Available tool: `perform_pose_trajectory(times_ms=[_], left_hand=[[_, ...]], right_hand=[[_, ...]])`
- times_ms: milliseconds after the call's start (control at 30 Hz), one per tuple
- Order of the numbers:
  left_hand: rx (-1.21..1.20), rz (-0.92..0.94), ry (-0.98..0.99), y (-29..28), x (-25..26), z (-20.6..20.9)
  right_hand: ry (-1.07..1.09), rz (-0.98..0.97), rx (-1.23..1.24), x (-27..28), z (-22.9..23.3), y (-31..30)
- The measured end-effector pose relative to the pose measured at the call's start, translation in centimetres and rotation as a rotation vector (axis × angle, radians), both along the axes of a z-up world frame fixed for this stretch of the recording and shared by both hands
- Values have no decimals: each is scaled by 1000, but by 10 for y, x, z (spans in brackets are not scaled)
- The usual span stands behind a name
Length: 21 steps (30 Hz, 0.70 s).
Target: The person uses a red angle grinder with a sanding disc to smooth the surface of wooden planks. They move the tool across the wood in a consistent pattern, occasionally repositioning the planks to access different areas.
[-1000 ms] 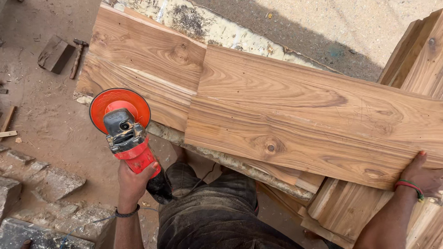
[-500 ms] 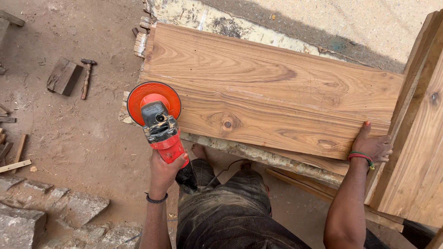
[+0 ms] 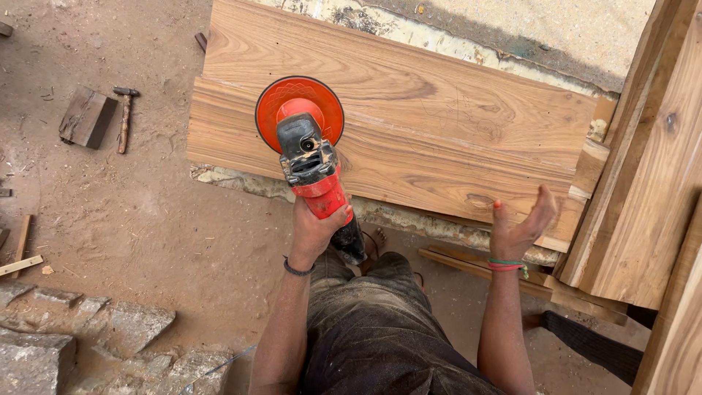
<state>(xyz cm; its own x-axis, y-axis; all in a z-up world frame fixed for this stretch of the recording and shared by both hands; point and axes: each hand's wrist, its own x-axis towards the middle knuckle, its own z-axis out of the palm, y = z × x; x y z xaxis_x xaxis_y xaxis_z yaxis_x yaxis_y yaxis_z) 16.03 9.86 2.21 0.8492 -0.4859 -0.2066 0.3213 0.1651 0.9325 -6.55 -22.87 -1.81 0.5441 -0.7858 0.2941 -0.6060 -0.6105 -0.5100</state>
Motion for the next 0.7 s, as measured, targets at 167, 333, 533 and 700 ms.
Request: perform_pose_trajectory(times_ms=[167,333,533,700], left_hand=[[-120,-149,-7,-72,-37,-3],[-230,-188,37,-118,-90,0],[-267,-189,167,-137,-130,3],[-228,-257,87,-141,-153,7]], right_hand=[[-137,892,385,18,37,115],[-93,754,388,-10,34,112],[-172,878,262,-56,48,100],[-155,943,289,-81,44,91]])
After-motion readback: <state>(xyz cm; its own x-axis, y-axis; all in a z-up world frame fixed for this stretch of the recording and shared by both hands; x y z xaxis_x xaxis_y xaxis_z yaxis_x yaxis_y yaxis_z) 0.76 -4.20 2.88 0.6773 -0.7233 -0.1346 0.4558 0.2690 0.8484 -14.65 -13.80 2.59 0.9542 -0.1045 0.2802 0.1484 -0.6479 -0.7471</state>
